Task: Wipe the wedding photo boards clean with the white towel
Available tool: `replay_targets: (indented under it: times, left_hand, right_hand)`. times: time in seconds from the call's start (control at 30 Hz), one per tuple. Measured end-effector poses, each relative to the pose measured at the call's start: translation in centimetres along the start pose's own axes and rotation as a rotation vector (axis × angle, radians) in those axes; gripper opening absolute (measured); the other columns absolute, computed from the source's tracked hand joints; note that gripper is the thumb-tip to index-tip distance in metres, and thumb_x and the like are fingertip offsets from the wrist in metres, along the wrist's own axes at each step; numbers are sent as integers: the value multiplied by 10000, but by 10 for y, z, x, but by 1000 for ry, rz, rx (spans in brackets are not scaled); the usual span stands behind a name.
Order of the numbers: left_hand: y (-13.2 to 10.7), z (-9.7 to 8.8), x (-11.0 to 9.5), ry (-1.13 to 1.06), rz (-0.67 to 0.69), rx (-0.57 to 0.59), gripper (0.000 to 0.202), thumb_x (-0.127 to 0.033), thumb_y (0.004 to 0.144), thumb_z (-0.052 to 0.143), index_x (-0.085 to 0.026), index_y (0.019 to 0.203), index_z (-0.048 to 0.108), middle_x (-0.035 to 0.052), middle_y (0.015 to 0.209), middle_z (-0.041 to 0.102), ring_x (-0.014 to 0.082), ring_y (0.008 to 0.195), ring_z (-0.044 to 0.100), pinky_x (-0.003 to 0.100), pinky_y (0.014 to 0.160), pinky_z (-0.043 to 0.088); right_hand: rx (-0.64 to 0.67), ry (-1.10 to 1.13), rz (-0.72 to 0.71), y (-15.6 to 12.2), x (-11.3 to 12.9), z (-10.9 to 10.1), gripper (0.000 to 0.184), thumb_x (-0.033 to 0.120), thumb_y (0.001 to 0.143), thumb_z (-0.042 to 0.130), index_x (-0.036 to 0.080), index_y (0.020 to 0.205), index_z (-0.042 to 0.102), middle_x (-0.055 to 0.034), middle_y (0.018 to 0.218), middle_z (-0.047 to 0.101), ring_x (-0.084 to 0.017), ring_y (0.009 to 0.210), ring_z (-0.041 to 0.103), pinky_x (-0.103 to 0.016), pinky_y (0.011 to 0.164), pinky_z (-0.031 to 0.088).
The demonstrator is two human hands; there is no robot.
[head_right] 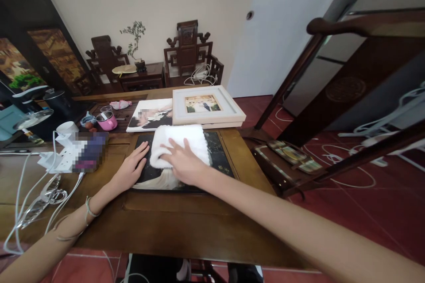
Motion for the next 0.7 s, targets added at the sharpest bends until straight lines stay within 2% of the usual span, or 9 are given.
replay_targets:
  times: [0.1, 0.2, 0.3, 0.4, 0.6, 0.7]
  left_hand:
    - [-1, 4, 1, -11, -18, 48, 492, -261, 957, 286, -153, 1432, 354, 103, 1541, 262, 223, 1440, 189, 513, 1144, 207]
    - [0, 5, 1, -5, -31, 66, 496, -260, 959, 266, -133, 1430, 351, 119, 1536, 272, 215, 1436, 202, 503, 1149, 188]
    - [0, 4, 0, 7, -29, 66, 489, -253, 956, 261, -126, 1414, 375, 130, 1526, 296, 214, 1432, 217, 493, 1146, 199]
    - [0, 4, 0, 18, -34, 86, 488, -241, 956, 251, -127, 1413, 376, 131, 1524, 302, 210, 1431, 220, 485, 1147, 195]
    - [0, 4, 1, -2, -21, 60, 488, -230, 955, 267, -167, 1433, 349, 111, 1527, 304, 207, 1428, 230, 489, 1146, 198]
    - [1, 4, 1, 4, -11, 48, 482, -226, 953, 274, -173, 1423, 369, 106, 1519, 324, 210, 1427, 232, 491, 1146, 203]
  right_hand:
    - [71, 41, -26, -31, 31, 11, 656, -50, 614, 412, 155, 1209, 596, -135, 1522, 288, -384, 1411, 102, -715, 1057, 113]
    - [146, 116, -80, -58, 61, 20, 587, -9, 619, 431, 171, 1138, 637, -116, 1541, 239, -398, 1408, 43, -732, 1050, 52]
    - [183, 173, -113, -69, 73, 20, 623, -2, 606, 424, 192, 1163, 624, -93, 1538, 257, -372, 1415, 61, -715, 1064, 65]
    - [148, 166, -82, -56, 59, 13, 676, -28, 599, 401, 201, 1204, 600, -88, 1515, 323, -333, 1416, 139, -679, 1082, 126]
    - [-4, 4, 27, 10, 5, 2, 677, -45, 654, 418, 169, 1286, 531, -132, 1496, 351, -352, 1406, 188, -682, 1049, 195]
    - [-33, -19, 55, 33, -11, -1, 688, -41, 677, 422, 161, 1332, 487, -152, 1486, 362, -358, 1395, 216, -682, 1035, 217]
Point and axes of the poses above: each hand's wrist, its own y-axis towards the middle knuckle, its own z-axis out of the palm, x = y × z, the point moved 7 cm from there along y, towards the middle knuckle
